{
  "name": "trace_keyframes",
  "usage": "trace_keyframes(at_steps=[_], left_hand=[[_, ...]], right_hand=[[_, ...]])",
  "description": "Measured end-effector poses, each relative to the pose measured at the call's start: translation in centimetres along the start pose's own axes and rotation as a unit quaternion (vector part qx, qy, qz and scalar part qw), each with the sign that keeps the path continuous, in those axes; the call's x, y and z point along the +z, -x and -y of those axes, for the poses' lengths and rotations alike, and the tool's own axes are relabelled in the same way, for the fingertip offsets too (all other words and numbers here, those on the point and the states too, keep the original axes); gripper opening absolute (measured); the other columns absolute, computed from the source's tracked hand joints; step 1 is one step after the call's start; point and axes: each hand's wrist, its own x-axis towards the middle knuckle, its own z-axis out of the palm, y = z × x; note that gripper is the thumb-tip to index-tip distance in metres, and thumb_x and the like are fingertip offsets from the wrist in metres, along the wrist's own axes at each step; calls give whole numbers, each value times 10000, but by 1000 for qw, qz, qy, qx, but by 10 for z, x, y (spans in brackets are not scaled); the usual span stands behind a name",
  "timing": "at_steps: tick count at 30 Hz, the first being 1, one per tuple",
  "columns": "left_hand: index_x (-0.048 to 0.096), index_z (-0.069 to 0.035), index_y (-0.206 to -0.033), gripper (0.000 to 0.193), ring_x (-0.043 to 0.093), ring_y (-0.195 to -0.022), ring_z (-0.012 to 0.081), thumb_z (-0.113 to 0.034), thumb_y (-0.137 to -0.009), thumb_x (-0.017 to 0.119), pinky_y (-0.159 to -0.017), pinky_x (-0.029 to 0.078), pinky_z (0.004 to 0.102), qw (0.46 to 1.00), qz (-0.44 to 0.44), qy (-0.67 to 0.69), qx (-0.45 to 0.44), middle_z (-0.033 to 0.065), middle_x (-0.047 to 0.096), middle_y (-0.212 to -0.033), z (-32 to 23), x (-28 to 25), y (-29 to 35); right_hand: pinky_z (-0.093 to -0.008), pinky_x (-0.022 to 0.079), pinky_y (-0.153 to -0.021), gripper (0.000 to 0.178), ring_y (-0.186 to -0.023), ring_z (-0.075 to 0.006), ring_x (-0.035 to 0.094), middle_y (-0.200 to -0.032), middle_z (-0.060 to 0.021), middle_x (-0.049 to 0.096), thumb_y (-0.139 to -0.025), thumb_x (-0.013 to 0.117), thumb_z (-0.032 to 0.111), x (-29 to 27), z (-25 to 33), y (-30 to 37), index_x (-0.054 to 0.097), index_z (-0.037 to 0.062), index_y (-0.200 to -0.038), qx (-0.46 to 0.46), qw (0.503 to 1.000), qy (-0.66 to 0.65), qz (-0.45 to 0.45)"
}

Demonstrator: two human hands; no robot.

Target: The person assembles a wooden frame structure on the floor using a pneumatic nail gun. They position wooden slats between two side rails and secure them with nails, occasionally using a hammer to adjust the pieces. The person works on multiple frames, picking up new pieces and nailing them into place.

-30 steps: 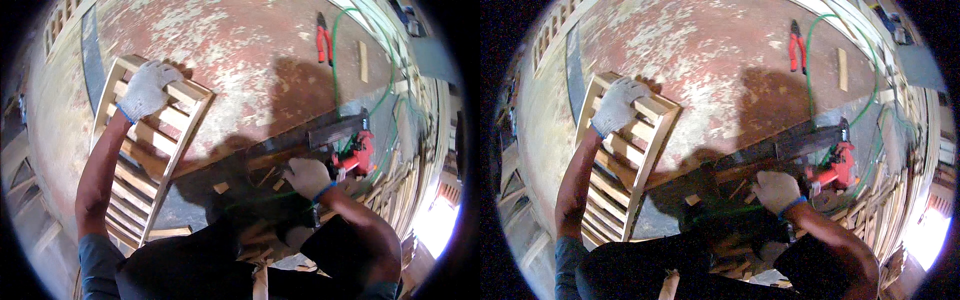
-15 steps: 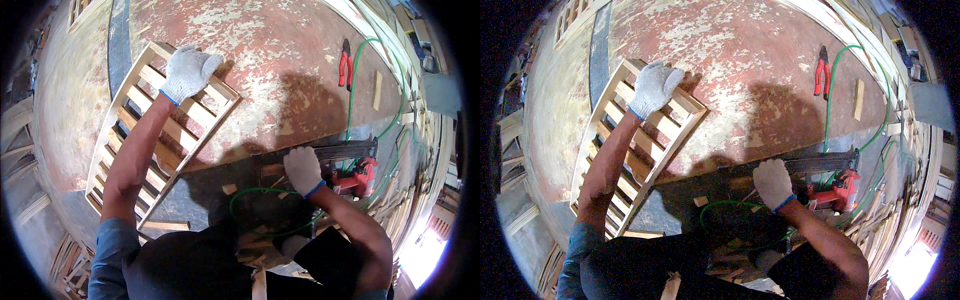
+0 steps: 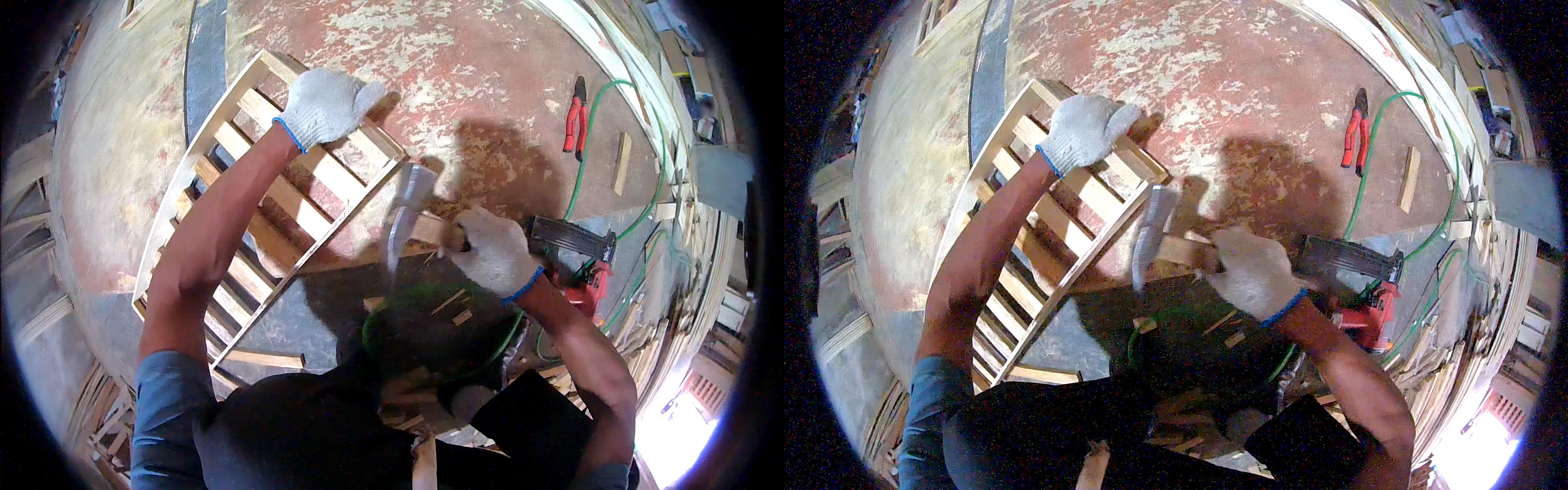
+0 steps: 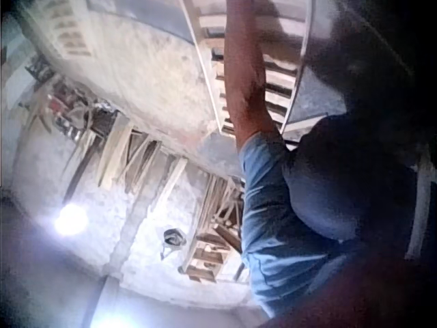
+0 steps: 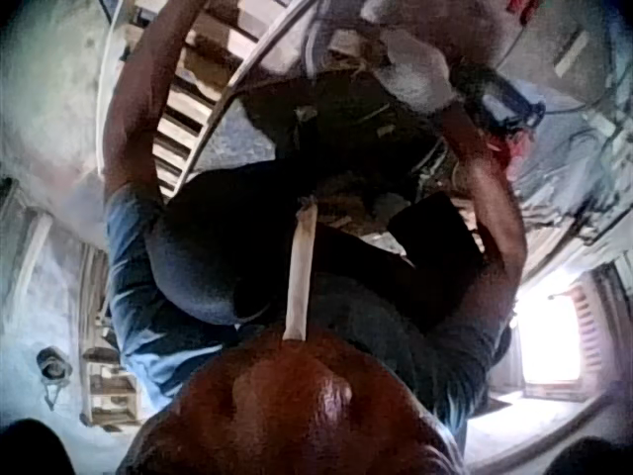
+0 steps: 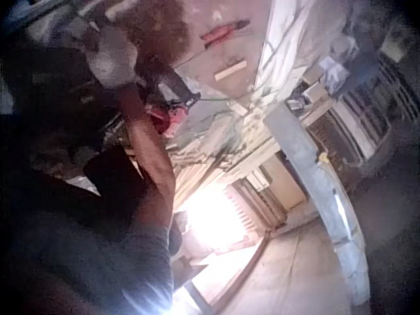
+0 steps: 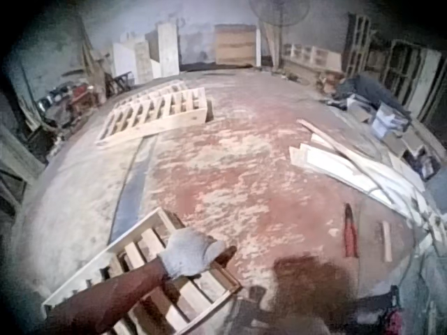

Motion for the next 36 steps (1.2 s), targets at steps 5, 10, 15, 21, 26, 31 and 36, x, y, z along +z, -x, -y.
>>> trace_keyframes(at_steps=[5,10,15,21,26,31,36], left_hand=[[773,-184,-1010,568,680,-780,439,-577,-1036,363,-689,520,552,1000,-7,4,5,221,702,-828,-3,-1,0],[782,-201,-1018,549,683,-769,435,-572,-1031,378,-677,529,535,1000,7,-13,13,201,706,-809,-3,1,-4],[775,-180,-994,540,680,-746,423,-565,-1026,398,-671,521,539,1000,8,7,-3,198,696,-769,-4,-8,-1],[761,-153,-999,544,667,-718,437,-548,-1035,389,-642,507,548,1000,-3,-10,25,209,684,-757,1,-1,-2],[750,-192,-1004,515,663,-712,439,-547,-1033,378,-632,501,556,999,-3,-28,17,209,682,-757,2,4,-5],[742,-249,-1093,447,673,-744,423,-515,-1032,388,-631,502,543,1000,11,-21,13,197,684,-772,1,-1,-4],[766,-112,-854,666,686,-689,416,-561,-1053,316,-661,543,514,996,-61,-32,49,209,673,-695,5,9,-10]], right_hand=[[-477,562,-614,283,-778,-339,710,-884,-133,688,-878,693,321,-2,73,-18,583,74,-963,-97,992,-45,60],[-489,534,-588,302,-744,-335,682,-837,-130,650,-862,694,315,28,75,-32,616,77,-1030,-96,995,14,33],[-493,548,-605,356,-711,-383,696,-742,-162,666,-870,706,420,-20,57,-59,677,67,-845,133,986,92,-28],[-507,558,-642,480,-708,-393,707,-737,-205,686,-830,734,504,-17,107,-37,665,30,-821,43,994,-55,79],[-534,559,-610,473,-674,-385,706,-745,-191,702,-846,698,503,9,110,-41,696,30,-874,-5,996,-65,59],[-526,567,-644,432,-729,-396,719,-760,-207,708,-824,749,495,-7,102,-49,714,64,-836,106,989,-77,65],[-503,570,-703,472,-767,-407,710,-754,-209,696,-826,735,512,24,106,-35,703,48,-904,3,996,-63,57]])
